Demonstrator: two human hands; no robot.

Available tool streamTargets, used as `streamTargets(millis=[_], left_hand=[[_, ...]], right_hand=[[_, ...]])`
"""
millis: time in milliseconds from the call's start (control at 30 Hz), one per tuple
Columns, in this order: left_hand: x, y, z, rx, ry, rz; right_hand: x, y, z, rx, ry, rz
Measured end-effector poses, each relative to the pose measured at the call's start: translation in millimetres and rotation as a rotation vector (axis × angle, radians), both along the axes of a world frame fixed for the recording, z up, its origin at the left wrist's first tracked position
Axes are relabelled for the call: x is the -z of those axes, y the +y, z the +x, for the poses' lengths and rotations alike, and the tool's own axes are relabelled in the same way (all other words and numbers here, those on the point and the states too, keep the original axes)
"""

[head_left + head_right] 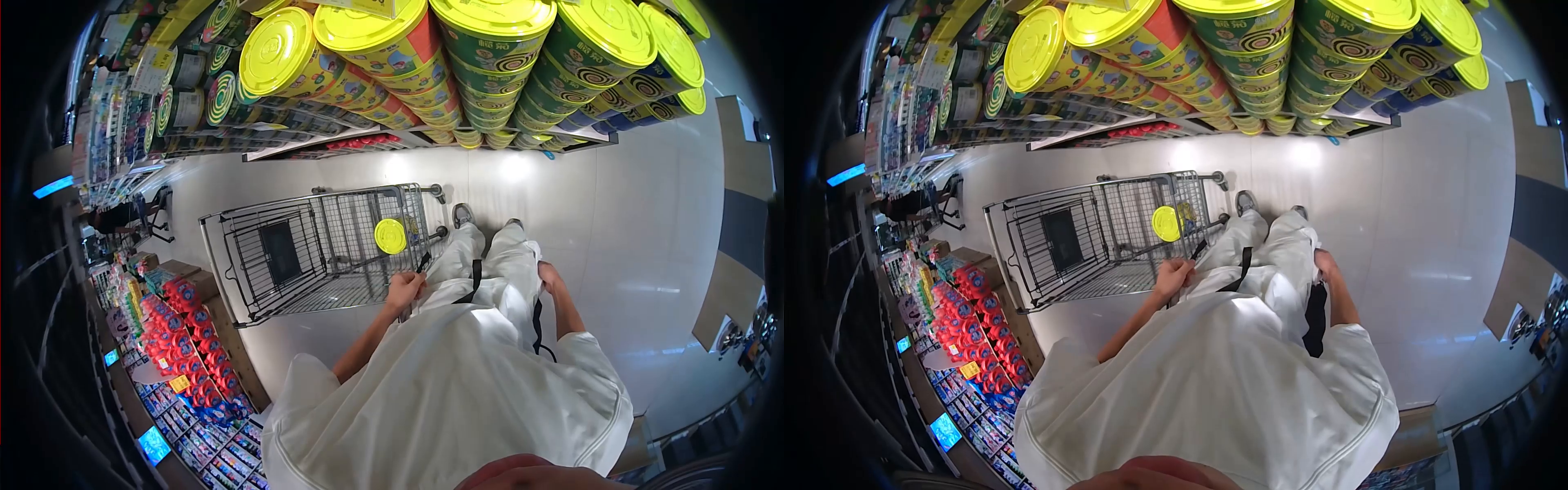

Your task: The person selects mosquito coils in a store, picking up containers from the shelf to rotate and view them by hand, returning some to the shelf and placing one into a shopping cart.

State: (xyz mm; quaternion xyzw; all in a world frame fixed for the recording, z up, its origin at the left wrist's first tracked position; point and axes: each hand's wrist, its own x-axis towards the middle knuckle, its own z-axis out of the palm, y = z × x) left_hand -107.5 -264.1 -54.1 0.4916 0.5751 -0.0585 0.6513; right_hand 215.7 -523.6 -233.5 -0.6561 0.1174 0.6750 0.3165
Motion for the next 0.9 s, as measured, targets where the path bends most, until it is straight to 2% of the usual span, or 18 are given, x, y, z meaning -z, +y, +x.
streamTargets(millis=[67,133,167,300,433,500,567,733,867,900], left_hand=[[0,-2,0,0.024,0.005,-0.001],[0,-4,-2,0.046,0.036,0.002],[-3,-4,-1,0.040,0.038,0.014],[-9,-11,-6,0.036,0.121,-0.004],[-7,-20,-9,0.023,0.160,-0.033],[-4,-25,-13,0.048,0.191,-0.040],[-4,-27,-13,0.047,0.194,-0.030],[-3,-29,-2,-0.031,0.127,-0.037],[-1,-24,7,-0.087,0.059,-0.051],[0,-22,7,-0.089,0.042,-0.055]], right_hand=[[35,-17,-11,-0.005,-0.007,0.037],[82,-32,-31,0.007,-0.377,0.087],[176,-70,-38,-0.035,-0.503,0.140],[180,-46,-35,-0.080,-0.438,0.183],[154,-55,-47,-0.134,-0.377,0.199],[145,-30,-34,-0.161,-0.349,0.200],[122,-51,-38,-0.184,-0.322,0.197],[73,-46,-3,-0.263,-0.289,0.173],[5,-33,9,-0.316,-0.305,0.168],[-25,-23,9,-0.226,-0.241,0.270]])
